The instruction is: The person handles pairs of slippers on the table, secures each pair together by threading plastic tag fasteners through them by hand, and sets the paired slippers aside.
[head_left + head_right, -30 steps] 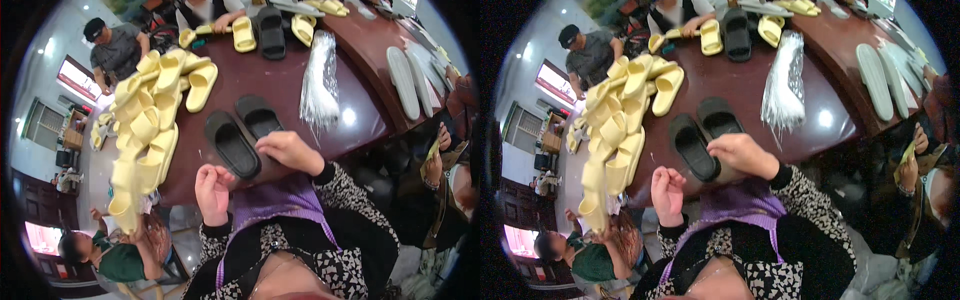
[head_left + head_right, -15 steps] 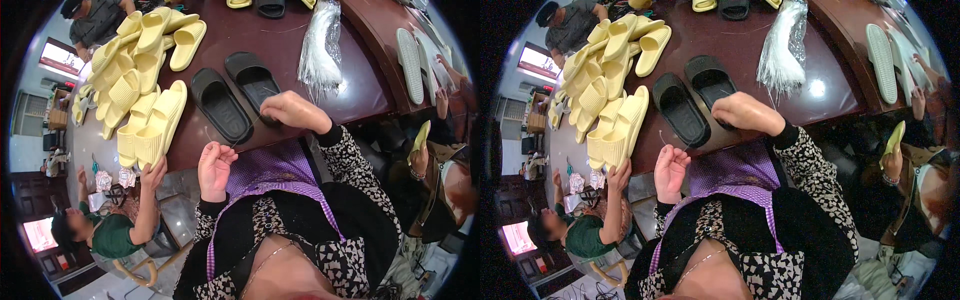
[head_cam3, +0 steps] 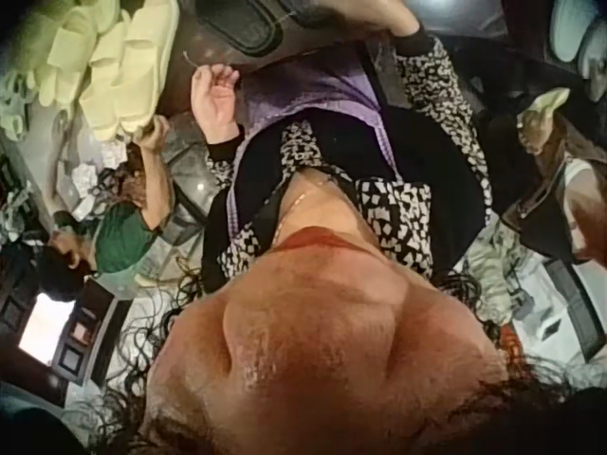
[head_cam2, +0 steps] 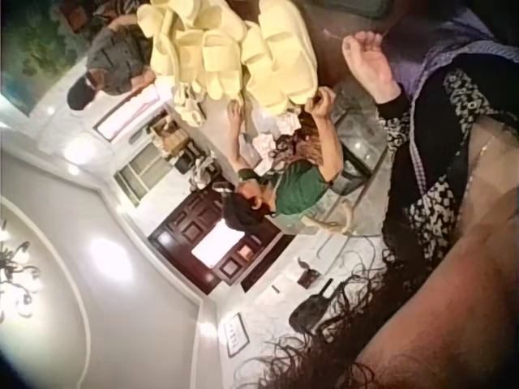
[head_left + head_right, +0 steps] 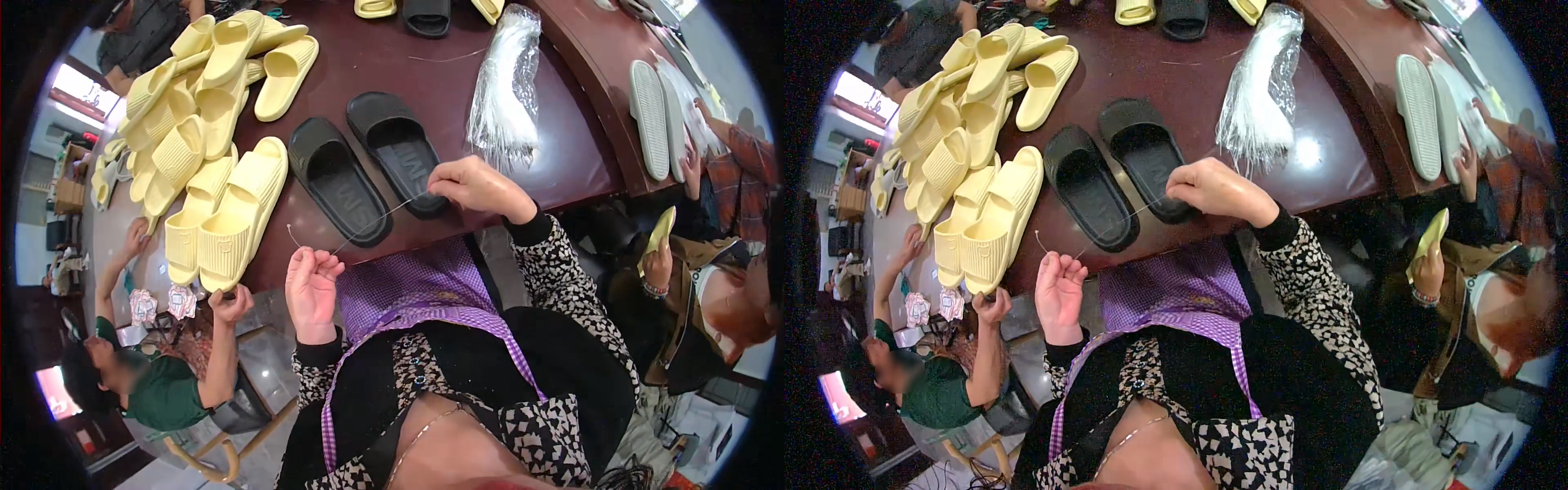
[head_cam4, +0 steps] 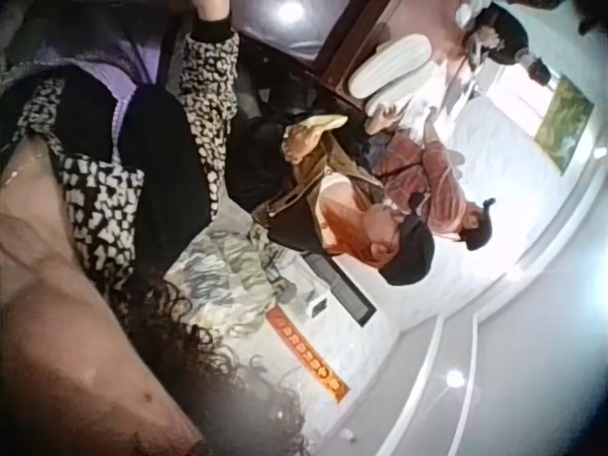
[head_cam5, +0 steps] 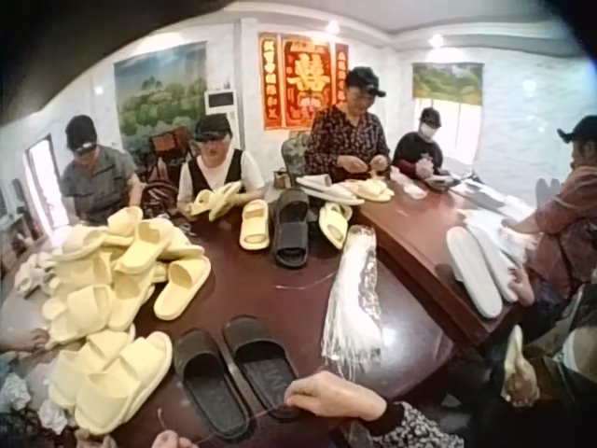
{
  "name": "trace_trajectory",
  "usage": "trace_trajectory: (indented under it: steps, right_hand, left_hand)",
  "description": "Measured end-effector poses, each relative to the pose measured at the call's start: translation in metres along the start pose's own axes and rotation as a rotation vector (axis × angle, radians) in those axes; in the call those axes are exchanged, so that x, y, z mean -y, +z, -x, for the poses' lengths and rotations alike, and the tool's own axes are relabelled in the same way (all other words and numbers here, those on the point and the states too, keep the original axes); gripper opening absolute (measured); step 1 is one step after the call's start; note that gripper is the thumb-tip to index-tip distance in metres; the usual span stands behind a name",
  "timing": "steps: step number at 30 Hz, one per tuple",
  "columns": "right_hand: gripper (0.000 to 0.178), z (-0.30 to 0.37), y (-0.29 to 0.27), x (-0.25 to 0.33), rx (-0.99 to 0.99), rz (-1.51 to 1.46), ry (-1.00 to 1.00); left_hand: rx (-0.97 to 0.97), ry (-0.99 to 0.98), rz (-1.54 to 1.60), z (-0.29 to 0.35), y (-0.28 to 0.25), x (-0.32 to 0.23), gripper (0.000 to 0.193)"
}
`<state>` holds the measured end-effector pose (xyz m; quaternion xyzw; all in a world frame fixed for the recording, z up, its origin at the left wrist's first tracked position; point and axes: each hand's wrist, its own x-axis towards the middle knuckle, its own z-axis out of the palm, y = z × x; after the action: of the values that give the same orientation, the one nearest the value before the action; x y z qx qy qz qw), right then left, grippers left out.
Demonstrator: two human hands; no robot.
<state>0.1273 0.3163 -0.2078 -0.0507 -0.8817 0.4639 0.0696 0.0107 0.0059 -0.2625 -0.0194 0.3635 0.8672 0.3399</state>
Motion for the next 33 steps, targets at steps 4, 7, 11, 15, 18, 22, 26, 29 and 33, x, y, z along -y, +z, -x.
trace_trajectory:
  steps: [4,7,11,15,18,22,26,29,33]
  right_hand:
    - [0.022,-0.015,0.001,0.007,0.357,0.004,-0.032]
    - [0.02,-0.032,0.006,0.011,0.443,-0.044,-0.237]
    - [0.021,-0.049,0.003,0.008,0.578,-0.027,-0.204]
    - [0.023,-0.054,0.014,0.015,0.748,-0.032,-0.294]
    - [0.024,-0.055,0.023,0.025,0.777,0.029,-0.384]
    - [0.022,-0.055,0.024,0.031,0.794,0.009,-0.395]
    - [0.021,-0.056,0.026,0.027,0.793,0.012,-0.399]
    - [0.022,-0.055,0.028,0.021,0.773,0.093,-0.35]
    - [0.024,-0.055,0.032,0.021,0.769,0.153,-0.367]
  left_hand:
    - [0.004,-0.023,-0.019,0.002,0.008,0.005,0.009]
    - [0.037,-0.013,-0.006,0.0,0.009,0.002,0.009]
    - [0.047,0.041,0.007,0.0,-0.003,-0.009,0.009]
    - [-0.093,0.228,-0.264,-0.003,-0.015,-0.019,0.014]
    - [-0.206,0.275,-0.372,-0.01,-0.019,-0.034,0.012]
    - [-0.092,0.309,-0.591,-0.019,-0.017,-0.05,0.012]
    - [-0.267,0.687,-1.713,-0.021,0.008,-0.056,0.035]
    - [-0.375,1.1,-1.848,-0.016,0.043,-0.048,0.042]
    - [0.064,0.918,-1.46,-0.002,0.081,-0.024,0.036]
